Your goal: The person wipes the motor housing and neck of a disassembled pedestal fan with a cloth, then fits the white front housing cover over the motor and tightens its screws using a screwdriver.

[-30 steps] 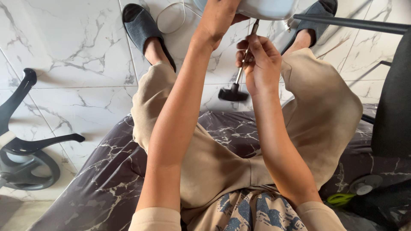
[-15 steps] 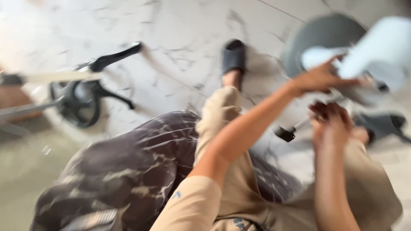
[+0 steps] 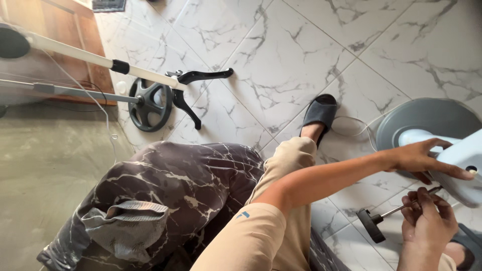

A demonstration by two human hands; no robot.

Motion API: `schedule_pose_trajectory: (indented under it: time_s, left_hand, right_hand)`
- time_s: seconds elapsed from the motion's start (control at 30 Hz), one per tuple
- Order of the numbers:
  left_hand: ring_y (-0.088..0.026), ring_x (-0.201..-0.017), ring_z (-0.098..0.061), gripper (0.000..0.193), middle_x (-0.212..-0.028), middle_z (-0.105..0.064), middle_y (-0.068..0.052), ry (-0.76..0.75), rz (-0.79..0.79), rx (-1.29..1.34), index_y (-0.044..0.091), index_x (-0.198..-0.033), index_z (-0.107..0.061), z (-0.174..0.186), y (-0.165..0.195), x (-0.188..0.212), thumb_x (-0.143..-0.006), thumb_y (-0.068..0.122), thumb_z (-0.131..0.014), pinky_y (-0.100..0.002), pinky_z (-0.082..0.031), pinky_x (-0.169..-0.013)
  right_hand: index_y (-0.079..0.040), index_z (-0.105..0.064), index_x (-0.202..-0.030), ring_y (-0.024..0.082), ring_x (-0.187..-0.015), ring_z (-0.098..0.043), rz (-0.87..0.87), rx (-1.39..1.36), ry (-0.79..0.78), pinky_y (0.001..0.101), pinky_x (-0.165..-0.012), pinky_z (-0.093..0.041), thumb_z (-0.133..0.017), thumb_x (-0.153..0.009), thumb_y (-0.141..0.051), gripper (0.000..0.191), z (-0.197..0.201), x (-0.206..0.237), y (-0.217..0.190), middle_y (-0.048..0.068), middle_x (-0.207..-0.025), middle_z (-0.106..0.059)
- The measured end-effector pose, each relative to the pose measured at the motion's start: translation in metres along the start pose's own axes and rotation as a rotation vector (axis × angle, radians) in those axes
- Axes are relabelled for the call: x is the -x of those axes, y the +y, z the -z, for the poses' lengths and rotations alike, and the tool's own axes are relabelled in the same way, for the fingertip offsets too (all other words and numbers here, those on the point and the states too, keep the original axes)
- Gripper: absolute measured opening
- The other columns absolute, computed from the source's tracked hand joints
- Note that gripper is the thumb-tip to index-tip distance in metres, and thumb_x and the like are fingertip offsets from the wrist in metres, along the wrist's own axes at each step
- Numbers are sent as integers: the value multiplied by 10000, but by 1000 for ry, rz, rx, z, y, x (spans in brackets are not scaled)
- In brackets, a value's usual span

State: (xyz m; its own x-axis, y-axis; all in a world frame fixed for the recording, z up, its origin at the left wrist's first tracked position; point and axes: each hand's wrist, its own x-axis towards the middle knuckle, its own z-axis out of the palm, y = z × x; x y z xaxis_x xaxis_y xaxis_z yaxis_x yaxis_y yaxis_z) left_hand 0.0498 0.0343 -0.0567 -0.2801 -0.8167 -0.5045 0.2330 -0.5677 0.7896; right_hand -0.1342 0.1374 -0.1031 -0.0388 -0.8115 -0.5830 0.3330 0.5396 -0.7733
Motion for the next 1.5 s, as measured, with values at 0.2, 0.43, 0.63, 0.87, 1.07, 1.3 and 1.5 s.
schedule_pose_trajectory:
  time_s: [0.2,0.43,0.63,0.87,1.07,1.3,1.5]
  left_hand:
    - [-428,-1160,-645,1413,-1316,-584,-332,-15,-7,-62,28,-1582,-284,0,4,-1,-491,676,-907,-490,-649,-814]
    - [-472,-1214,-581,1454,-1335,-531,-370,-91,-25,-34,62,-1605,-233,4,15,2,-475,660,-924,-537,-611,-867]
    - [-496,-1233,-573,1487,-1381,-477,-363,-116,-10,16,28,-1593,-187,2,22,8,-464,617,-955,-575,-606,-869]
    - [-489,-1206,-579,1448,-1366,-487,-363,-144,53,-28,22,-1586,-168,5,26,6,-483,562,-935,-555,-590,-918]
    - [-413,-1214,-597,1334,-1391,-522,-322,-166,28,58,73,-1621,-125,8,4,-12,-624,463,-920,-496,-611,-910]
    - [-283,-1112,-688,1138,-1290,-628,-196,-177,-44,292,32,-1597,-190,0,-30,-23,-721,151,-905,-407,-624,-940]
    - [-320,-1105,-696,1133,-1285,-595,-252,37,-45,225,56,-1587,-218,-41,-12,3,-709,177,-924,-442,-649,-900]
  right_hand:
    - [91,-575,-1154,310,-814,-708,7,-46,-48,321,-617,-528,-665,-1084,36,126,11,-17,14,204,-1012,-688]
    - [186,-521,-1231,396,-961,-721,72,21,-128,361,-718,-555,-532,-1146,43,167,-7,-13,2,293,-1021,-673]
    - [84,-527,-1333,319,-858,-731,-62,-31,-87,331,-616,-544,-506,-1131,-84,264,-18,-1,-17,174,-1030,-706]
    - [72,-562,-1163,240,-808,-636,-41,-38,-32,310,-664,-503,-699,-1104,-6,168,-4,-19,1,177,-992,-659]
    - [0,-604,-1231,332,-864,-744,-69,-121,-54,317,-586,-499,-615,-1086,-113,184,-3,-27,9,163,-1008,-721]
    - [-50,-655,-1216,122,-643,-577,-58,13,148,258,-539,-452,-581,-1046,-166,218,-5,7,-11,55,-808,-629]
    - [-8,-562,-1012,139,-568,-560,26,-51,145,269,-467,-357,-708,-920,37,179,-20,26,-51,88,-759,-650]
